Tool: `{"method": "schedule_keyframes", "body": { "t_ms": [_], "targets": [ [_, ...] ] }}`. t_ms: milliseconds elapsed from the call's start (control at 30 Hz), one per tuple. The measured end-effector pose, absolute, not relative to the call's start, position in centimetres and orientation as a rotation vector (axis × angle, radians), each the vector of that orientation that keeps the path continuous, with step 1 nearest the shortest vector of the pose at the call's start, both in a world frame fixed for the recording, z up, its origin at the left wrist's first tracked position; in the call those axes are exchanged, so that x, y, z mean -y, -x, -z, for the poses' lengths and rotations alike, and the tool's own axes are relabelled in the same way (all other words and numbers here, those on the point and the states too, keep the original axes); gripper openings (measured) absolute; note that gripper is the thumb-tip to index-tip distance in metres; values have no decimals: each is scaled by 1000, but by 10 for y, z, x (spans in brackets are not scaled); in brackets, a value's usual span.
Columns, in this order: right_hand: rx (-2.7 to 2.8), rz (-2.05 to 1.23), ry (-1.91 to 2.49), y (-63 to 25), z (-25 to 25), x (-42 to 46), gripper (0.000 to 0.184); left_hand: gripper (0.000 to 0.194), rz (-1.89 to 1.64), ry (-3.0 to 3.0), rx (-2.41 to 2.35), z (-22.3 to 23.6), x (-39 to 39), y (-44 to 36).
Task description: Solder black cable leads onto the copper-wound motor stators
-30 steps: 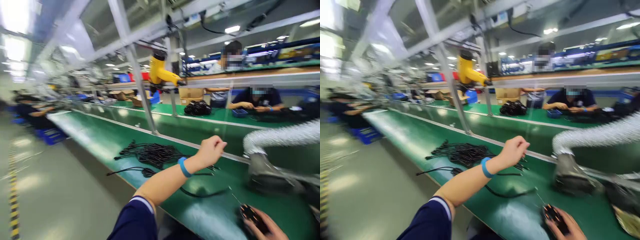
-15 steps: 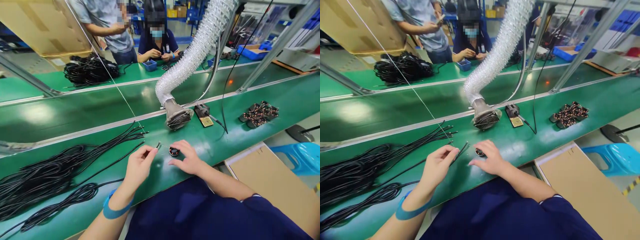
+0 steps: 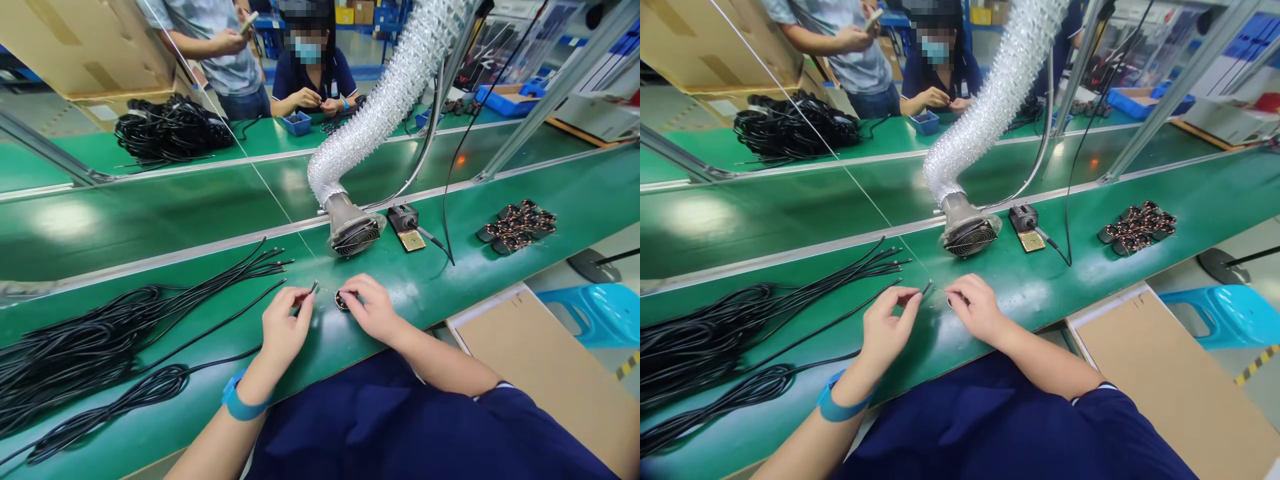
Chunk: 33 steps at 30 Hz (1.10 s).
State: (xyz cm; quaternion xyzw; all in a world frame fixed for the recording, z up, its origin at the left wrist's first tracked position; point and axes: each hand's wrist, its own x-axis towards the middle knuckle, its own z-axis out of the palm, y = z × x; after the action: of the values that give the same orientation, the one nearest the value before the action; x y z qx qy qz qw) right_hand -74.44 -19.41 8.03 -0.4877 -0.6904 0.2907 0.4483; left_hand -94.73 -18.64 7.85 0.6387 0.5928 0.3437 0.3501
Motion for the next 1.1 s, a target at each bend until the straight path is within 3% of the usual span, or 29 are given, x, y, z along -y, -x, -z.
{"method": "schedule_keyframes", "body": {
  "t_ms": [167, 267, 333, 600, 1100],
  "targets": [
    [1586, -775, 1304, 740, -70, 190, 12, 36, -661, -1824, -1594, -30, 167, 955],
    [1552, -817, 1328, 742, -64, 190, 12, 21, -625, -1776, -1564, -20, 160, 951],
    [1536, -837, 1343, 742, -61, 191, 12, 17, -660, -1714, -1567, -24, 162, 950],
    [1555, -919, 1362, 741, -61, 190, 16, 31, -775, -1021, -1350, -65, 187, 953],
    [1525, -983, 1426, 748, -64, 187, 17, 20, -766, -1119, -1344, -70, 194, 955]
  ]
}}
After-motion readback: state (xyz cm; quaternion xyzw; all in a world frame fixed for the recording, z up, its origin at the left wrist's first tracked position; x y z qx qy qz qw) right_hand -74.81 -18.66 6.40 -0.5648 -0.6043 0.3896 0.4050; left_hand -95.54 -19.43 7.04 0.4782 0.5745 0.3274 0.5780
